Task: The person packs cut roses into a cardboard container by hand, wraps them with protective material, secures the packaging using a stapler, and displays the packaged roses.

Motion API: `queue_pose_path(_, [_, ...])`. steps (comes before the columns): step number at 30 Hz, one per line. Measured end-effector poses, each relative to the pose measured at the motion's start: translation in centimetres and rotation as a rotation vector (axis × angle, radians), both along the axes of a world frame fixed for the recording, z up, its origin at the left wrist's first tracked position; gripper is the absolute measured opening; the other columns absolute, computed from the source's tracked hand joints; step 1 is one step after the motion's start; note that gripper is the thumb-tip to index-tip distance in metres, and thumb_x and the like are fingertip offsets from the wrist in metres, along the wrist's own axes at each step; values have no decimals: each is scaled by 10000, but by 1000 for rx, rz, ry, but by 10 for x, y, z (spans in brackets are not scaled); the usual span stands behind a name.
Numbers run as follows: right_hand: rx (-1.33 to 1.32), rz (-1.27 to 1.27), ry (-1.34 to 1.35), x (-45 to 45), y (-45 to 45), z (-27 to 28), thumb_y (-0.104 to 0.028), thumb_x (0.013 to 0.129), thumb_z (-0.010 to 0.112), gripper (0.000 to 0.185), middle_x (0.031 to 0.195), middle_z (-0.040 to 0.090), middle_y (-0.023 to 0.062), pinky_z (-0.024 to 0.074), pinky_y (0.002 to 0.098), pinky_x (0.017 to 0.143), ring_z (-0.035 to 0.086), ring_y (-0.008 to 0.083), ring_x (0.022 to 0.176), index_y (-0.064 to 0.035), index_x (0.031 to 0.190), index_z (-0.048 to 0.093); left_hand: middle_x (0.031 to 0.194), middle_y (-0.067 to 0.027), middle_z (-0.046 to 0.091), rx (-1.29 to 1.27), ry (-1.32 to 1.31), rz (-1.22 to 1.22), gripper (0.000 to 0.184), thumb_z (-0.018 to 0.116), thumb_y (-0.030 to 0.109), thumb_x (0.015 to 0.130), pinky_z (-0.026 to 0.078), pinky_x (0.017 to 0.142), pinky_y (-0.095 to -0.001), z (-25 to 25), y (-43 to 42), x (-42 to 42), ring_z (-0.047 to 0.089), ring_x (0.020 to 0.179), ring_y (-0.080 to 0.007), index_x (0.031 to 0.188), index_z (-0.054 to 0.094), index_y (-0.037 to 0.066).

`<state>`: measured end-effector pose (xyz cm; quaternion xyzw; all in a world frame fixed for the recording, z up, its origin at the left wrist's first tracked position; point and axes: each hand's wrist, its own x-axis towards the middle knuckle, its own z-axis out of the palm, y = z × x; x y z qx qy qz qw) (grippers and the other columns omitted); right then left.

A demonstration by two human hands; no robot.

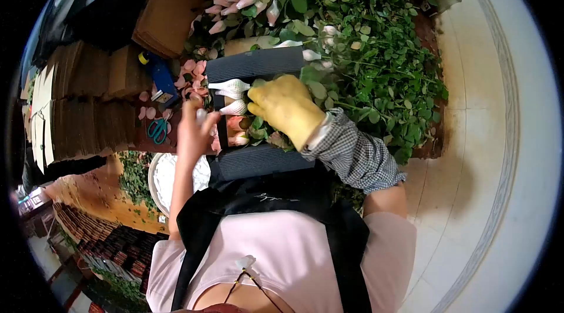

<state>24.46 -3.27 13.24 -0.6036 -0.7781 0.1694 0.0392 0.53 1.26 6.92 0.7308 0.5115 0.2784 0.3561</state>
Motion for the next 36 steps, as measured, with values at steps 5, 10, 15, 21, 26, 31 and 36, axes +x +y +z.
queue_pose_path(5, [-124,-5,-254,-3,14,-57,-301,913,635,177,740,695,55,532,412,709,700,255,753,-127,902,663,893,-185,645,97,91,-149,261,719,258,917,512,685,-425,-9,4,26,626,811,-424,903,620,17])
queue_pose_path(10, [-57,-10,-210,2,6,-66,-294,922,623,169,703,682,55,523,426,678,685,263,706,-130,935,664,885,-104,623,219,-256,265,41,563,-54,873,489,788,-331,12,30,-25,606,859,-242,842,589,-46])
queue_pose_path(15, [-51,-49,-278,-7,5,-21,-273,974,558,207,772,710,36,533,387,616,695,231,710,-136,1082,670,858,-137,669,29,-124,-92,82,597,59,908,515,706,-357,18,21,-5,640,786,-278,916,595,-22])
queue_pose_path(21, [-284,-46,-521,-19,29,-44,-173,942,560,205,889,774,20,555,357,677,750,199,842,-162,965,763,755,-189,701,53,523,-107,355,627,288,961,559,652,-463,13,9,49,700,718,-374,1141,604,-17])
queue_pose_path(26, [-31,-140,-456,-7,20,-80,-212,880,634,157,736,737,21,528,349,634,718,201,700,-158,770,732,705,-132,667,317,318,-51,144,682,201,901,518,578,-437,-1,12,55,667,648,-342,955,665,69])
queue_pose_path(31, [208,-195,-227,7,23,-117,-263,867,658,170,650,684,53,513,391,609,680,238,635,-130,785,726,687,-169,601,219,-191,251,182,657,116,919,458,573,-351,-15,17,18,567,580,-261,801,612,-15])
queue_pose_path(36, [-56,-171,-278,-3,28,-75,-190,912,577,197,825,762,64,555,372,677,739,208,771,-153,872,767,842,-104,619,426,-201,73,129,652,19,896,483,695,-288,38,29,-6,579,737,-203,806,586,-45])
